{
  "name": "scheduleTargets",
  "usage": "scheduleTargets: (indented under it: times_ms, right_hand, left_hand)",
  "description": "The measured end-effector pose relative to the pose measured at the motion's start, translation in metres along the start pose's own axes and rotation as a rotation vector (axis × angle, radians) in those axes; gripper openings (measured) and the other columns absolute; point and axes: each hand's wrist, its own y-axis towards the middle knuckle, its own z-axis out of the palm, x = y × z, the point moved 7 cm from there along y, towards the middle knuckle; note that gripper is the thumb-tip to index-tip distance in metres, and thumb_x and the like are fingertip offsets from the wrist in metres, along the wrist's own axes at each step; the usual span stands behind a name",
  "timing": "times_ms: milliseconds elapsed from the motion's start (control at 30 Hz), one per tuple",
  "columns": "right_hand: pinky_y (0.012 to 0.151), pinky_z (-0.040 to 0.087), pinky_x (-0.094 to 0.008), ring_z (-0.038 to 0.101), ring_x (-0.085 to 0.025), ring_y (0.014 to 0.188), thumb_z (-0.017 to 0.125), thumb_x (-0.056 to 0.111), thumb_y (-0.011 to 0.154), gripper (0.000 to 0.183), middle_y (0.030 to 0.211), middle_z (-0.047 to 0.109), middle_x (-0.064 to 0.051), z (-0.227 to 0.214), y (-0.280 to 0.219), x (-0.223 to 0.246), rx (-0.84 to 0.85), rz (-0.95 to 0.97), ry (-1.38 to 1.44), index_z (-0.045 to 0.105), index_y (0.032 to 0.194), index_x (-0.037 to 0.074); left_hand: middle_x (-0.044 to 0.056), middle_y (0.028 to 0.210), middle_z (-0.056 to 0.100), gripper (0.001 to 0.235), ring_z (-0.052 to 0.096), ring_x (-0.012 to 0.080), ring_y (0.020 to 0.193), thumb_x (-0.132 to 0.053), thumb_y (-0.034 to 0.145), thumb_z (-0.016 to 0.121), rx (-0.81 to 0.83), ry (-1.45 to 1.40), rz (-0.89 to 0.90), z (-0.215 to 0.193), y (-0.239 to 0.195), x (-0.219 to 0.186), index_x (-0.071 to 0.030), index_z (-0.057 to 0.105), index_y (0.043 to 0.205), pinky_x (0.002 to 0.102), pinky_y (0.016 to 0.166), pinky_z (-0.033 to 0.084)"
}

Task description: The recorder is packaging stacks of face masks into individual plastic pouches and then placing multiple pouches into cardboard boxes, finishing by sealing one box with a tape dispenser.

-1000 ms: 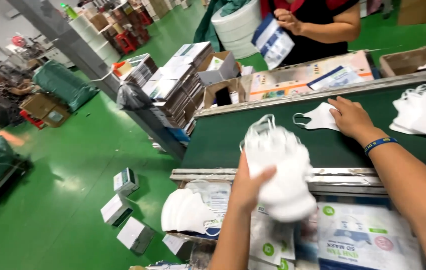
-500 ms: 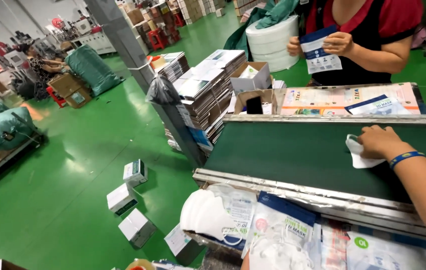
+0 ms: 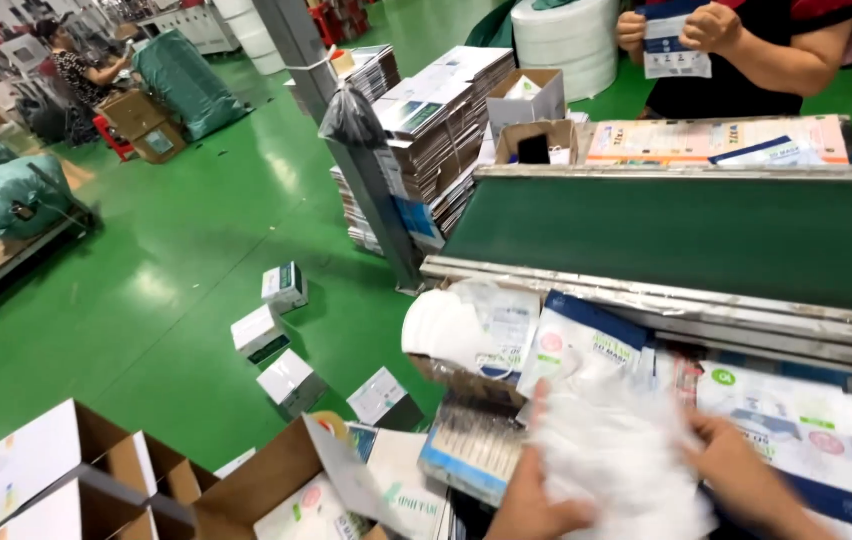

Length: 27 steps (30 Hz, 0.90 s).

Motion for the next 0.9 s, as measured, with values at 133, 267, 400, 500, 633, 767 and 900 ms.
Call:
scheduleTargets:
  times_ms: [133,267,400,500,633,767,900]
  right_hand:
    - [0.102,0.046,-0.042,0.059,-0.028,0.124,0.053,0.019,0.095,0.051,0.140,0.062,-0.015,0.075,-0.020,-0.086,0.141,0.111,0.810,0.054,0.144,0.004]
    - [0.103,0.041,-0.048,0.055,-0.032,0.127,0.040,0.045,0.103,0.060,0.149,0.055,-0.014,0.064,-0.053,-0.036,0.213,0.247,1.109,0.047,0.151,0.010]
    - [0.105,0.042,-0.052,0.057,-0.034,0.126,0.042,0.037,0.100,0.062,0.146,0.056,-0.021,0.069,-0.043,-0.062,0.435,0.165,1.067,0.047,0.150,0.001]
    - [0.106,0.041,-0.051,0.055,-0.034,0.126,0.046,0.027,0.103,0.059,0.145,0.053,-0.025,0.068,-0.036,-0.059,0.475,-0.007,0.870,0.047,0.149,-0.010]
    - [0.108,0.042,-0.044,0.055,-0.031,0.132,0.078,0.033,0.080,0.087,0.146,0.055,-0.020,0.078,-0.026,-0.045,0.492,-0.272,0.537,0.042,0.149,-0.005]
    - [0.095,0.058,-0.036,0.075,-0.022,0.107,0.091,0.036,0.066,0.094,0.116,0.078,-0.011,0.109,-0.057,0.030,0.225,-0.256,-0.316,0.053,0.150,0.020]
    - [0.096,0.056,-0.035,0.072,-0.021,0.113,0.078,0.021,0.077,0.055,0.125,0.076,-0.010,0.130,-0.029,-0.051,0.049,-0.655,-0.110,0.067,0.130,0.013]
  left_hand:
    - [0.021,0.165,0.044,0.132,0.049,0.0272,0.148,-0.020,0.081,0.086,-0.013,0.149,-0.049,0.002,0.050,-0.023,-0.008,-0.009,0.171,0.035,0.122,0.039]
    - [0.024,0.145,0.055,0.142,0.058,0.0301,0.128,-0.031,0.075,0.096,-0.148,0.776,-0.032,-0.024,0.038,0.007,-0.005,-0.007,0.170,0.036,0.113,0.047]
    - [0.019,0.154,0.043,0.138,0.055,0.0249,0.128,-0.023,0.066,0.095,-0.217,0.510,0.094,-0.048,0.033,0.003,-0.004,-0.001,0.163,0.036,0.104,0.048]
    - [0.017,0.119,0.077,0.056,0.072,0.0208,0.108,-0.023,0.083,0.093,0.108,0.341,-0.028,-0.042,0.028,0.027,0.008,0.073,0.125,0.037,0.102,0.058]
    - [0.003,0.110,0.078,0.039,0.071,0.0164,0.105,-0.022,0.078,0.089,-0.076,0.425,0.098,-0.069,0.031,0.024,-0.006,0.077,0.112,0.035,0.098,0.055]
    - [0.005,0.117,0.074,0.045,0.064,0.0266,0.120,-0.032,0.072,0.087,0.073,1.301,0.502,-0.101,0.036,0.098,-0.013,0.076,0.111,0.048,0.121,0.035]
    - [0.003,0.119,0.073,0.042,0.058,0.0338,0.129,-0.028,0.069,0.087,-0.001,1.070,0.411,-0.095,0.025,0.084,-0.012,0.076,0.105,0.047,0.115,0.036]
